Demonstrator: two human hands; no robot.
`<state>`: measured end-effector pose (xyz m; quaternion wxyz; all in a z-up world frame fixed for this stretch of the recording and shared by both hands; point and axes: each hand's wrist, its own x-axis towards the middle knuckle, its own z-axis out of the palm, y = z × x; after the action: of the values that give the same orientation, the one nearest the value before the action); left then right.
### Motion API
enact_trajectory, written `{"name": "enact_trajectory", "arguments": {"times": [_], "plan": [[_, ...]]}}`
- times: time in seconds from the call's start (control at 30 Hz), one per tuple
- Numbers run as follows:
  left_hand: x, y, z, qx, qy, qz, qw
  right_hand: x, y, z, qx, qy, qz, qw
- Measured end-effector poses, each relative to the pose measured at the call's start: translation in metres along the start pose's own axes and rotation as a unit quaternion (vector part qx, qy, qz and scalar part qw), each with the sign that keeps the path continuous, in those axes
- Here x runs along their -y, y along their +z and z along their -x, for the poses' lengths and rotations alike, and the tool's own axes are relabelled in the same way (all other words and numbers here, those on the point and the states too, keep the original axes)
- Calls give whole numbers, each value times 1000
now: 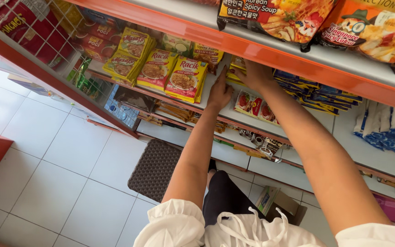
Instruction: The person arranges yellow snack packets on a store shelf, repeatedly picking them up and placing them back to align them. The person also adjusts other packets on the same shelf.
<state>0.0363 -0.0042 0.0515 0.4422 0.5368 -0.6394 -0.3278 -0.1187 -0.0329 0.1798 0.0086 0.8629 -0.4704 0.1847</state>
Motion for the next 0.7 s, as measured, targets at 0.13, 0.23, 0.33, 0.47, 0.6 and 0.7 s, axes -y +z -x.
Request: {"name": "enact_trajectory", "arguments": {"times": [0.13, 0.23, 0.33, 0.47, 0.6, 0.7], "plan": [[8, 5, -2, -23, 38, 2, 999, 6, -10, 5, -12, 7, -5, 1000], [17, 8, -1, -83, 138, -28, 987, 10, -15, 23, -83, -49, -31, 995], [20, 11, 6, -56, 101, 15, 993, 12, -16, 66, -116, -104, -75, 985], [18, 3, 21, -21, 61, 86, 994, 8, -19, 147, -47, -61, -78, 994], [9, -6, 38, -27, 94, 47, 994, -12, -24, 201, -21, 19, -56, 998], [7, -11, 55, -19, 77, 41, 996, -27, -21, 217, 9, 61, -41, 997]]}}
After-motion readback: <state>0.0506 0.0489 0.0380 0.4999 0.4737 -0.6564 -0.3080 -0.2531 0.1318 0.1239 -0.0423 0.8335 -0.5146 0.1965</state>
